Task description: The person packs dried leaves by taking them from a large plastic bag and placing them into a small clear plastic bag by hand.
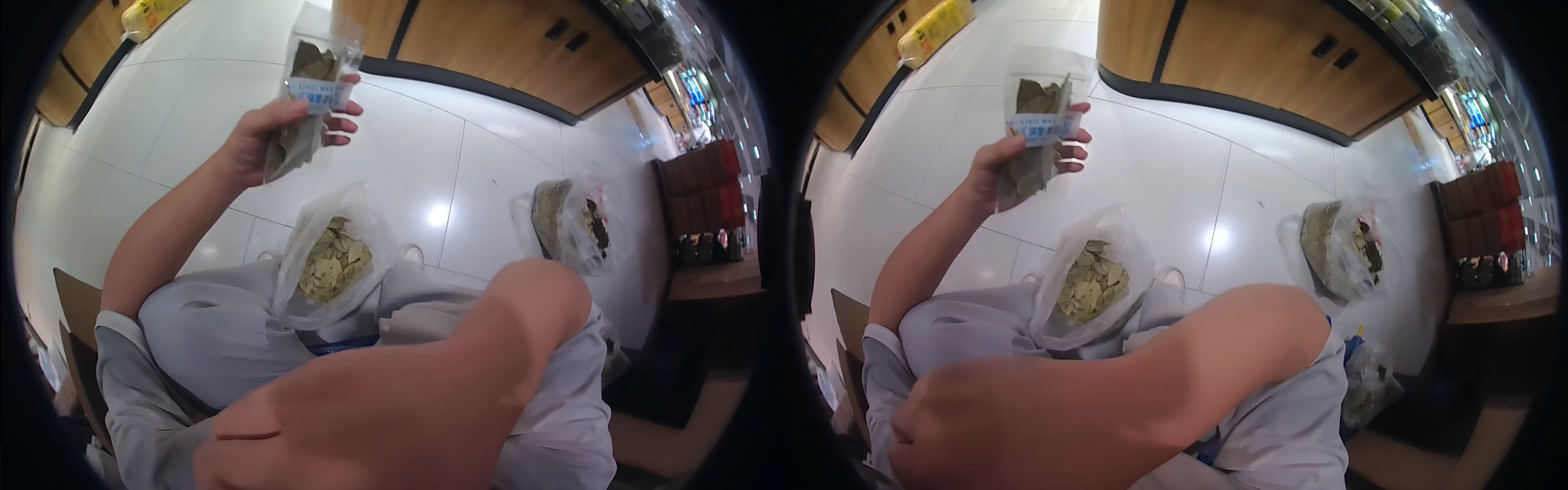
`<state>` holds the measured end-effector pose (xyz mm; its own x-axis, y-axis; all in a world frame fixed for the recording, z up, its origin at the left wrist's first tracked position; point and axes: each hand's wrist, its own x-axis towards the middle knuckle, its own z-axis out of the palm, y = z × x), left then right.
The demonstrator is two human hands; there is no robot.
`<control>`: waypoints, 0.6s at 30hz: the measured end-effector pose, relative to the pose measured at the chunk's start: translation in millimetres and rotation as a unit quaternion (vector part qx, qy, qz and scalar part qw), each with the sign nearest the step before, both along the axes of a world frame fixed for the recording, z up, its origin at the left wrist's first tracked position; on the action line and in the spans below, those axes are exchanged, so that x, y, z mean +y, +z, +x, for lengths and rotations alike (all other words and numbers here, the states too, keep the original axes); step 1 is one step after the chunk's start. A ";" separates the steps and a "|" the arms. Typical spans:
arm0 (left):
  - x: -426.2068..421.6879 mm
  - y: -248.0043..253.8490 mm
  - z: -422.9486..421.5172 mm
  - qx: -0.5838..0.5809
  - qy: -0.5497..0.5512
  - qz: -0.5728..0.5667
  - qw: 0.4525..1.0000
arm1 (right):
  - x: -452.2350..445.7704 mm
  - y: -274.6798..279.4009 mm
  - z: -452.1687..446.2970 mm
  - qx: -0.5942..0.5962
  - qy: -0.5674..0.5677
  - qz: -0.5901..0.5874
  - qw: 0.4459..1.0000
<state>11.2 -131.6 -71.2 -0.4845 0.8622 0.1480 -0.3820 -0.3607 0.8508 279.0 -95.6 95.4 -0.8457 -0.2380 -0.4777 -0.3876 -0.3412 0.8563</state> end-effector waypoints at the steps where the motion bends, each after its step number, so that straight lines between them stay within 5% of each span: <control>1: -0.3 0.7 1.7 0.005 0.000 -0.005 1.000 | 10.1 -14.3 -7.9 -0.102 0.081 -0.252 0.959; 2: -0.9 -1.0 2.7 0.005 0.000 -0.006 1.000 | 24.0 -31.2 -20.0 -0.199 0.152 -0.483 0.839; 3: -1.6 -1.9 1.5 0.021 -0.001 -0.010 1.000 | 39.8 -47.5 -34.8 -0.279 0.212 -0.674 0.651; 4: -4.7 -1.1 1.8 0.036 -0.001 -0.016 0.999 | 54.2 -58.7 -48.8 -0.339 0.256 -0.809 0.407; 6: -8.0 3.4 2.6 0.046 0.032 -0.084 0.995 | 73.3 -46.0 -71.3 -0.376 0.280 -0.875 0.122; 7: -11.6 0.4 0.3 0.065 0.031 -0.087 0.994 | 80.3 -39.5 -78.7 -0.388 0.264 -0.881 0.061; 18: -45.0 -17.4 -4.9 0.018 -0.015 -0.052 0.998 | 114.4 -0.6 -77.9 -0.355 0.187 -0.890 0.215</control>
